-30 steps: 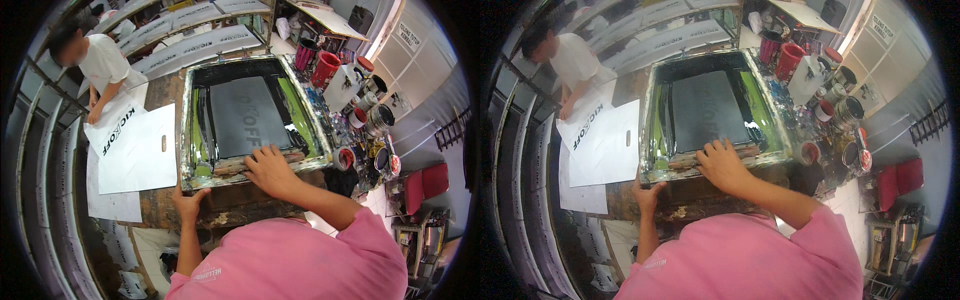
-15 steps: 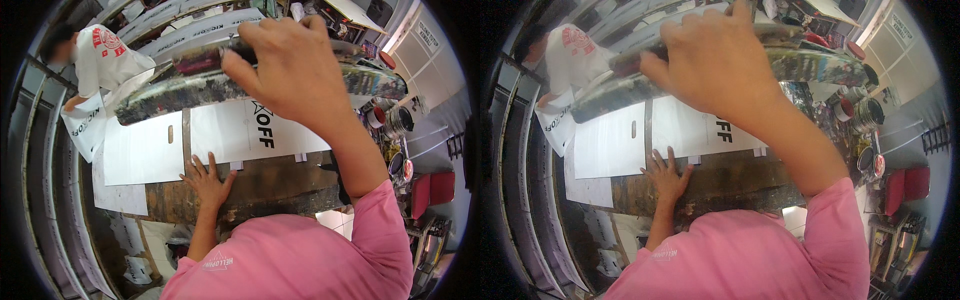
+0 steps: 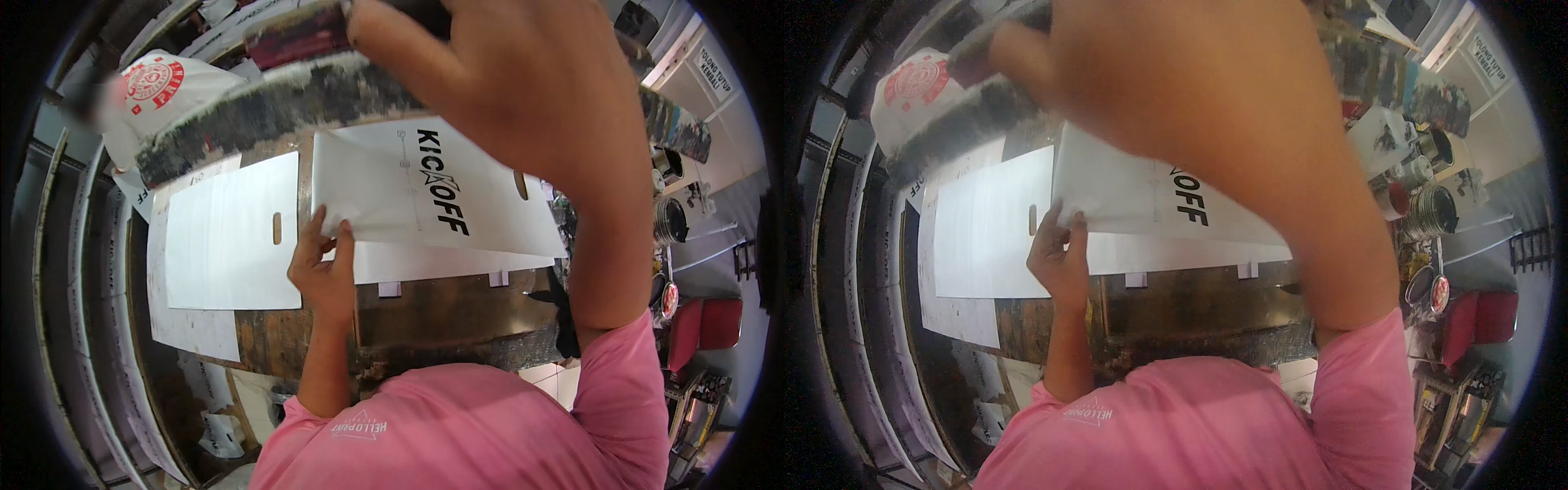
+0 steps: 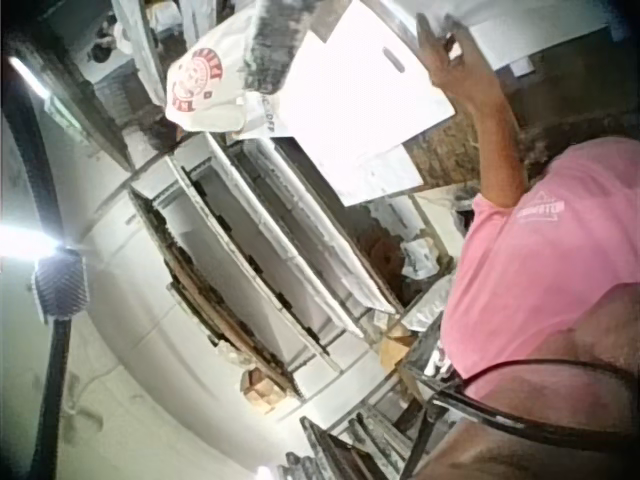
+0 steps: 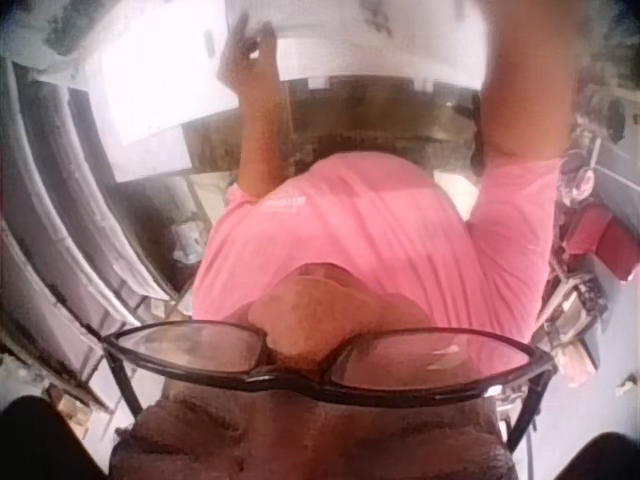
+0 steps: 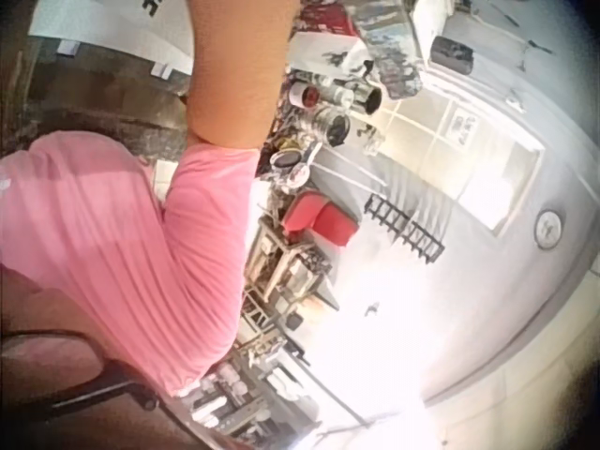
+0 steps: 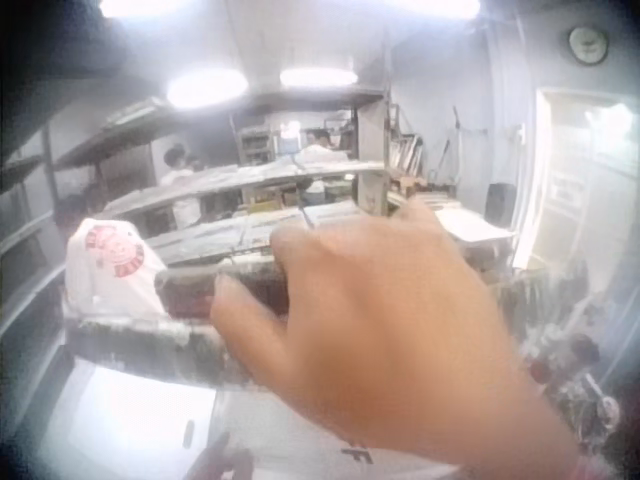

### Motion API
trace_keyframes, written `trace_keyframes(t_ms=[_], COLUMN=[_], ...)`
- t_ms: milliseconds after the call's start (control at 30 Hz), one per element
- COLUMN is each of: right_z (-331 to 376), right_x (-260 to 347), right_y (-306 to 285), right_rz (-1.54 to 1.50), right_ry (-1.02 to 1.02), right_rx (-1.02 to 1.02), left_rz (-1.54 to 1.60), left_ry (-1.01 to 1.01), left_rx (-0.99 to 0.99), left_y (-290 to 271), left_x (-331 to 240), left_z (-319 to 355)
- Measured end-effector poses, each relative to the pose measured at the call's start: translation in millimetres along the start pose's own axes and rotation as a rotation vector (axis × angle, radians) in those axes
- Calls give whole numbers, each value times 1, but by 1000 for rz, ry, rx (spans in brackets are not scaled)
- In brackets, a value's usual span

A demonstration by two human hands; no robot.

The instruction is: The person is screen printing black logos onto white plastic bags by placing them one by one on a flat surface, lowering a screen over them, and dragging ink across the screen with a squeegee.

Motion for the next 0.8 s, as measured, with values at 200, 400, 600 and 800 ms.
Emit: trace_keyframes(t_ms=[200, 400, 600, 800], right_z=[7, 14, 21, 83], right_x=[4, 8, 13, 38], right_y=[1, 4, 1, 14], right_rz=[-8, -39, -31, -35], right_ry=[12, 45, 63, 82], right_rx=[-17, -39, -38, 155], left_rz=[75, -97, -897, 440], left_ry=[-169, -206, 258, -78], left_rx=[-151, -102, -102, 411], left_y=[-68, -221, -308, -135], left_x=[49, 159, 136, 0], left_z=[-23, -88, -176, -45])
Point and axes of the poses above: each hand's wrist, its own z-axis away from the middle knuckle, its own y-axis out of the palm, x = y × z, the point moved 7 cm from there along -z, towards the middle knuckle, and after that the axes turned 4 degrees about z, right-handed, at the moved point
